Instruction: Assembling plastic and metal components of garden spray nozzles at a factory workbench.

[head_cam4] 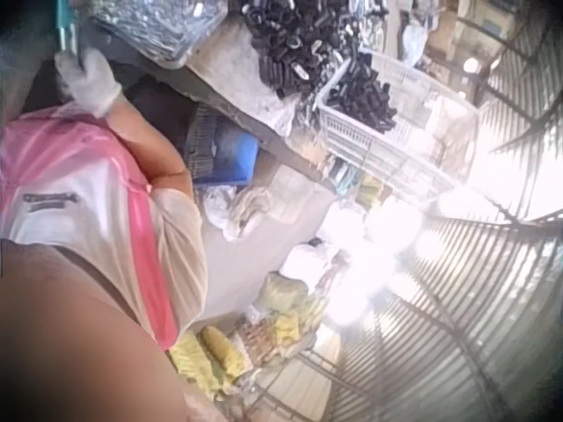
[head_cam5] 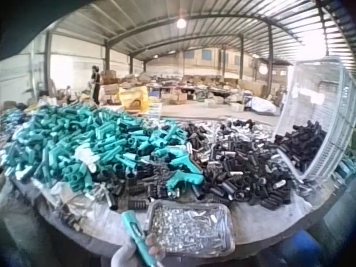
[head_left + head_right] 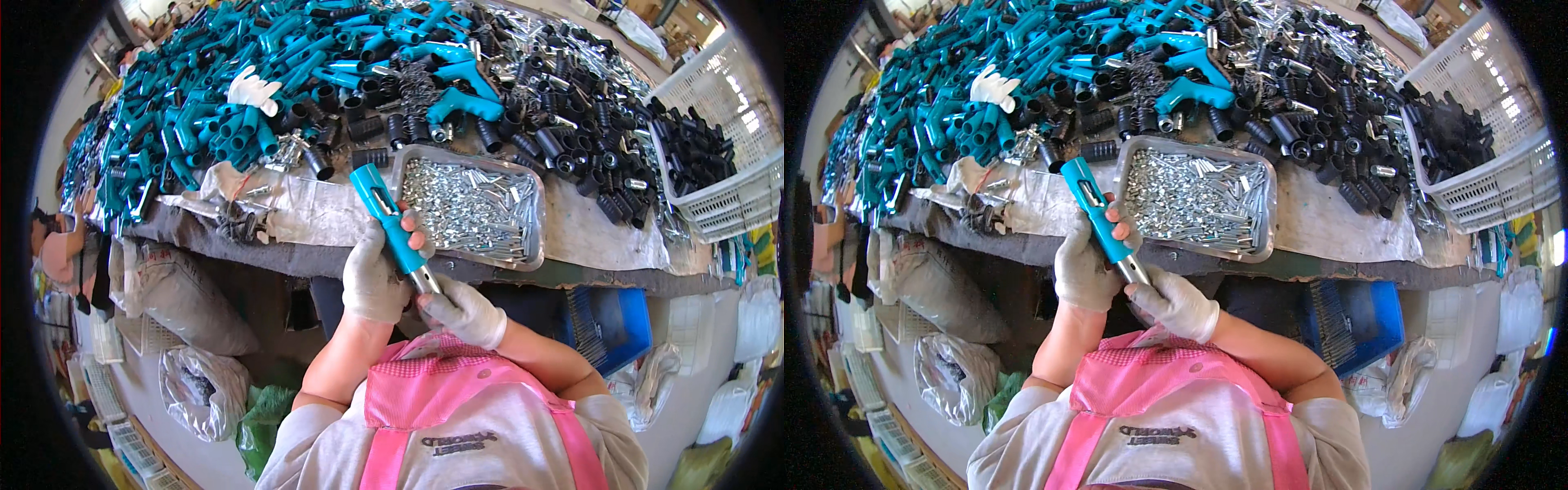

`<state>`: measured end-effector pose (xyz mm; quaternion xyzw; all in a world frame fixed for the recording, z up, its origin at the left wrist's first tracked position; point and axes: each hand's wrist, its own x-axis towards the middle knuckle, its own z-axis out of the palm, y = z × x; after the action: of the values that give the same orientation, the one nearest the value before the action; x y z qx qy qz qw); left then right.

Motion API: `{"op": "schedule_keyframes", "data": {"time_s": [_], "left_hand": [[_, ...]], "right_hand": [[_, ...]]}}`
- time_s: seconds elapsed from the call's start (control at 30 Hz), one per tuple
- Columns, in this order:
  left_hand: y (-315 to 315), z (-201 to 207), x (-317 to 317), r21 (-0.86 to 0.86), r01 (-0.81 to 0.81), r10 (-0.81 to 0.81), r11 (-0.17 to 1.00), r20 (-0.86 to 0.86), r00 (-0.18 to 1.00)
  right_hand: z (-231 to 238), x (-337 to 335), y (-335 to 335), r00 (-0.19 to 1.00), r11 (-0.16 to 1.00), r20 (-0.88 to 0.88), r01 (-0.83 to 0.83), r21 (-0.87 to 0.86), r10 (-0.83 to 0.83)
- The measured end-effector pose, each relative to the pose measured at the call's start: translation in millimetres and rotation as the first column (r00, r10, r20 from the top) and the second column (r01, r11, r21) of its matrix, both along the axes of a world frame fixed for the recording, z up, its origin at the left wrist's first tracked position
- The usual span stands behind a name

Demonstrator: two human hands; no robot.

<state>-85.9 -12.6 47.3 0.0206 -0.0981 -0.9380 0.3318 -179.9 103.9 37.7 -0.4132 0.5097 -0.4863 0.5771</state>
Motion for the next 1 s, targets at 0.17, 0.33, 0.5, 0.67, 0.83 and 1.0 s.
{"op": "schedule_keyframes", "data": {"time_s": [0.17, 0.33, 0.5, 0.67, 0.83, 1.0], "left_hand": [[2.4, -3.2, -1.7, -0.194, -0.115, 0.125, 0.974, 0.039, 0.991], [7.1, 6.5, 7.7, -0.100, -0.045, 0.047, 0.994, 0.016, 0.999], [-3.2, 3.3, 11.5, -0.105, -0.067, 0.065, 0.992, -0.025, 0.998], [0.7, 4.7, 12.7, -0.126, -0.023, 0.045, 0.992, 0.182, 0.982], [-14.8, 2.5, 21.8, -0.071, 0.053, -0.038, 0.996, 0.195, 0.980], [-61.2, -8.1, 13.3, -0.225, -0.020, 0.134, 0.974, 0.505, 0.852]], "right_hand": [[-0.3, 9.2, -2.5, 0.786, 0.957, -0.549, 0.199, -0.210, -0.284], [12.6, 11.9, -3.6, 0.944, 0.997, 0.322, 0.080, 0.004, -0.077], [-0.6, 19.7, -7.7, 0.781, 0.926, -0.532, 0.154, -0.343, -0.327], [-5.8, 24.2, -8.8, 0.931, 0.948, -0.290, 0.137, -0.288, -0.223], [11.0, -15.3, -24.3, 0.811, 0.956, -0.582, -0.216, -0.197, 0.064], [39.5, -129.2, -89.4, 0.127, 0.781, -0.775, -0.001, -0.624, -0.619]]}}
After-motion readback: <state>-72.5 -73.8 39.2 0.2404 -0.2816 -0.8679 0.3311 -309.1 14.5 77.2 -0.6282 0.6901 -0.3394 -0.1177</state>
